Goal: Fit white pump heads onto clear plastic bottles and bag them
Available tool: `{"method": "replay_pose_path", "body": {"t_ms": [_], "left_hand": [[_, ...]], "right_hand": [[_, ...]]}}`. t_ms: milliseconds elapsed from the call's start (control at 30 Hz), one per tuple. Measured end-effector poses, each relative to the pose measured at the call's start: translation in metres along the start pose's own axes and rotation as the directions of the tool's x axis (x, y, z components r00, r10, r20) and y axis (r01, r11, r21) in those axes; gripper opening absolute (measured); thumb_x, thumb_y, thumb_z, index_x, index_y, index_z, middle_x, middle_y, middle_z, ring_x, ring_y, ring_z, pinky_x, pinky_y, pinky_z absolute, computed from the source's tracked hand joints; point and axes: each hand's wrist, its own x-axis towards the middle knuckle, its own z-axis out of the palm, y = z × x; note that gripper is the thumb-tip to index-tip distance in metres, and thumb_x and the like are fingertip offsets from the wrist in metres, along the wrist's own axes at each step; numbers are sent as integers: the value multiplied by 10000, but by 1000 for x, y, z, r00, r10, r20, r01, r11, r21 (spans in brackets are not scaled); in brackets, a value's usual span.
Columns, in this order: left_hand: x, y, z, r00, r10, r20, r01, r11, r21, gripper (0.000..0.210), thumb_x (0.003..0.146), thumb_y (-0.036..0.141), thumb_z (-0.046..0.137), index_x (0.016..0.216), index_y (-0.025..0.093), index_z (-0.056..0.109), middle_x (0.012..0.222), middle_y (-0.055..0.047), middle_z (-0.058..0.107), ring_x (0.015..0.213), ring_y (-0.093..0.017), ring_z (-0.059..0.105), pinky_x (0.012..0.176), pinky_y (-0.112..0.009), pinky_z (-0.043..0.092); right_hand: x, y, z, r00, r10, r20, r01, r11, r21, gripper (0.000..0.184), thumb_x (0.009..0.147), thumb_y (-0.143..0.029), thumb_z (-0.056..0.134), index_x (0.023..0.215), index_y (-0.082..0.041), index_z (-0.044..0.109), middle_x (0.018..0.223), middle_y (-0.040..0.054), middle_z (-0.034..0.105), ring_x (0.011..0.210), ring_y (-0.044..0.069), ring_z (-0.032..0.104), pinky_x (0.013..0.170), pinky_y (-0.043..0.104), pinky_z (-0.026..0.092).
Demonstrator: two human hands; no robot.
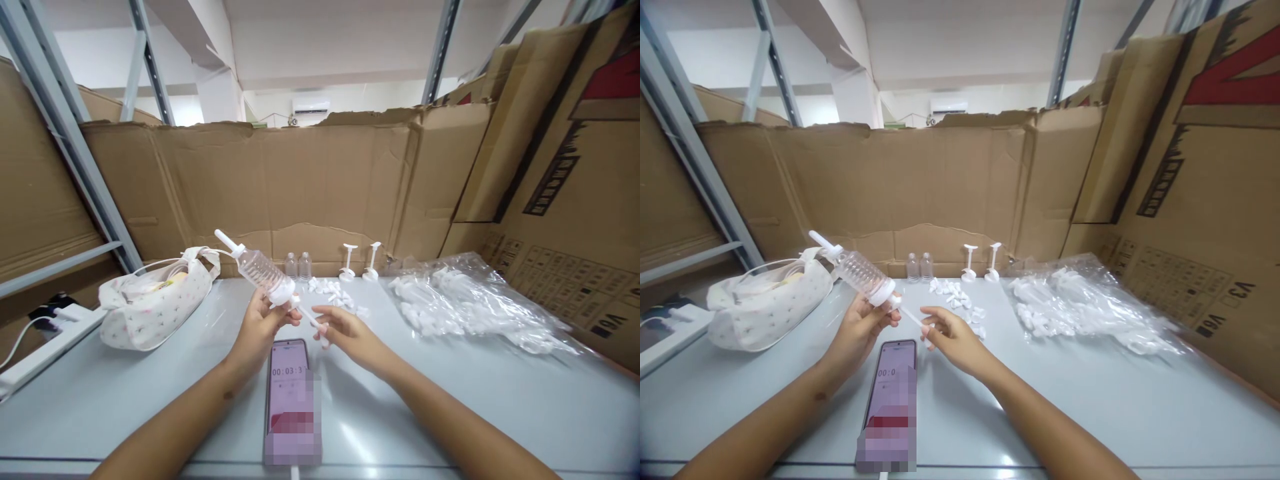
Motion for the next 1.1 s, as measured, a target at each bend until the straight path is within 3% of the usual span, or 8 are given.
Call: {"method": "replay_pose_path", "body": {"t_ms": [67, 167, 333, 567, 867, 933, 1000, 1100], "left_hand": [[-1, -3, -1, 999, -25, -21, 24, 999, -28, 377, 763, 286, 677, 1055, 186, 460, 962, -20, 591, 677, -91, 600, 648, -252, 501], [-3, -10, -1, 995, -90, -36, 91, 995, 35, 466, 720, 288, 713, 1086, 202, 437, 919, -6, 596, 721, -135, 628, 660, -288, 503], [-9, -22, 8, 968, -230, 97, 221, 971, 93, 329, 687, 325, 743, 875, 151, 536, 819, -29, 612, 784, -163, 593, 698, -279, 446], [-8, -22, 10, 948, -306, 91, 308, 951, -14, 322, 733, 362, 703, 922, 157, 542, 786, -6, 558, 682, -104, 505, 639, -232, 385], [1, -4, -1, 890, -309, 335, 184, 916, 357, 412, 796, 421, 602, 1137, 194, 560, 1005, -80, 627, 852, -187, 573, 721, -285, 430], [7, 9, -12, 876, -281, 392, 21, 834, 551, 442, 780, 433, 602, 1167, 223, 566, 1127, -93, 613, 987, -245, 560, 828, -350, 424], [13, 20, -29, 885, -253, 392, -158, 627, 763, 451, 767, 441, 598, 1176, 251, 580, 1225, -89, 584, 1137, -296, 489, 954, -409, 342], [18, 30, -63, 958, -233, 170, -112, 243, 964, 435, 729, 430, 609, 1116, 233, 631, 1214, -102, 609, 1185, -365, 454, 995, -474, 264]], "right_hand": [[1, -1, 1, 996, 49, 68, -54, 995, 80, 350, 812, -417, 599, 1083, -197, 568, 866, 33, 612, 656, 146, 625, 603, 313, 491], [0, -5, 5, 1000, 19, -4, -18, 986, 164, 385, 746, -398, 679, 1062, -217, 553, 806, -5, 572, 593, 126, 602, 524, 269, 458], [-4, -5, 10, 989, -64, -134, 90, 975, 202, 542, 686, -316, 752, 1167, -275, 505, 950, 10, 549, 690, 117, 568, 614, 273, 465], [-4, -13, 7, 999, 20, 38, -37, 852, 522, 357, 726, -331, 728, 1062, -230, 664, 894, 23, 618, 772, 130, 544, 799, 299, 417], [-8, -14, 9, 997, -7, 77, -34, 854, 519, 256, 739, -324, 721, 976, -243, 668, 732, -10, 594, 633, 113, 511, 665, 279, 397], [-9, -17, 8, 997, -53, 62, 14, 857, 515, 270, 736, -371, 717, 965, -244, 651, 783, 2, 597, 659, 122, 537, 655, 282, 408], [-10, -19, 6, 994, -95, 57, 51, 852, 520, 293, 754, -417, 689, 982, -243, 625, 869, 24, 604, 703, 140, 582, 646, 288, 421], [-9, -21, 2, 996, -85, 34, 55, 855, 515, 275, 797, -408, 648, 1009, -241, 597, 946, 38, 600, 711, 144, 617, 645, 293, 439]]}}
